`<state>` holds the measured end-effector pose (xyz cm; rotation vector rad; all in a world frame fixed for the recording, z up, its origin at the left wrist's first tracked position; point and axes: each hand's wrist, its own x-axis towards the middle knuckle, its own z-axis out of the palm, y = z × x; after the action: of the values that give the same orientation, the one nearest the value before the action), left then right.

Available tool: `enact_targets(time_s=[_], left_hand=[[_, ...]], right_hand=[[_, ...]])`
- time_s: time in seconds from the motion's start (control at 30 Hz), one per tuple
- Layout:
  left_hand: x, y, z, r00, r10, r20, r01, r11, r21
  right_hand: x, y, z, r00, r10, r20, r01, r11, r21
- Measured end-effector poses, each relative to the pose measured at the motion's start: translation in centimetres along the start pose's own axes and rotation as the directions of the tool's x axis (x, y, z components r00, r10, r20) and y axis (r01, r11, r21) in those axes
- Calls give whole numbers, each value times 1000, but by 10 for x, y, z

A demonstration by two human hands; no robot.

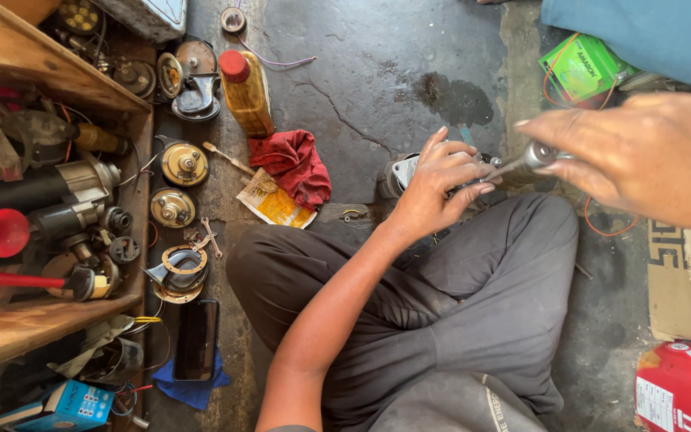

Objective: The person sits on the floor and works on a small electric motor. They spray lubricant into the motor housing, then use a screwdriver and a socket wrench to tighten screws and bolts on the motor casing.

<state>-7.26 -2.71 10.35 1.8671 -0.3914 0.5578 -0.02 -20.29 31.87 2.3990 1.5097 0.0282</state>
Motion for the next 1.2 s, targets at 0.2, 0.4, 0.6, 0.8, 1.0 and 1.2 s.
enact_targets(time_s=[0.2, 0.4, 0.6, 0.8, 1.0, 1.2], left_hand=[[-1, 0, 3, 1000, 16, 0, -16, 999, 49], [0, 1, 3, 1000, 7, -5, -7, 999, 33], [0, 1, 2, 1000, 8, -9, -8, 999, 35], [0, 2, 3, 1000, 6, -8, -5, 999, 34], [0, 2, 2, 1000, 15, -1, -15, 999, 48], [1, 1, 3, 1000, 13, 10, -14, 999, 48]], right_hand=[[-1, 5, 0, 1000, -7, 7, 7, 996, 84], [-5, 8, 1, 965, -134, -223, 159, 983, 97], [-7, -3, 5, 996, 30, -84, -24, 997, 76], [-12, -5, 0, 980, -36, -194, 37, 999, 2], [-12, -13, -1, 983, 14, -185, 0, 997, 77], [-12, -12, -8, 992, 70, -102, -65, 996, 54]])
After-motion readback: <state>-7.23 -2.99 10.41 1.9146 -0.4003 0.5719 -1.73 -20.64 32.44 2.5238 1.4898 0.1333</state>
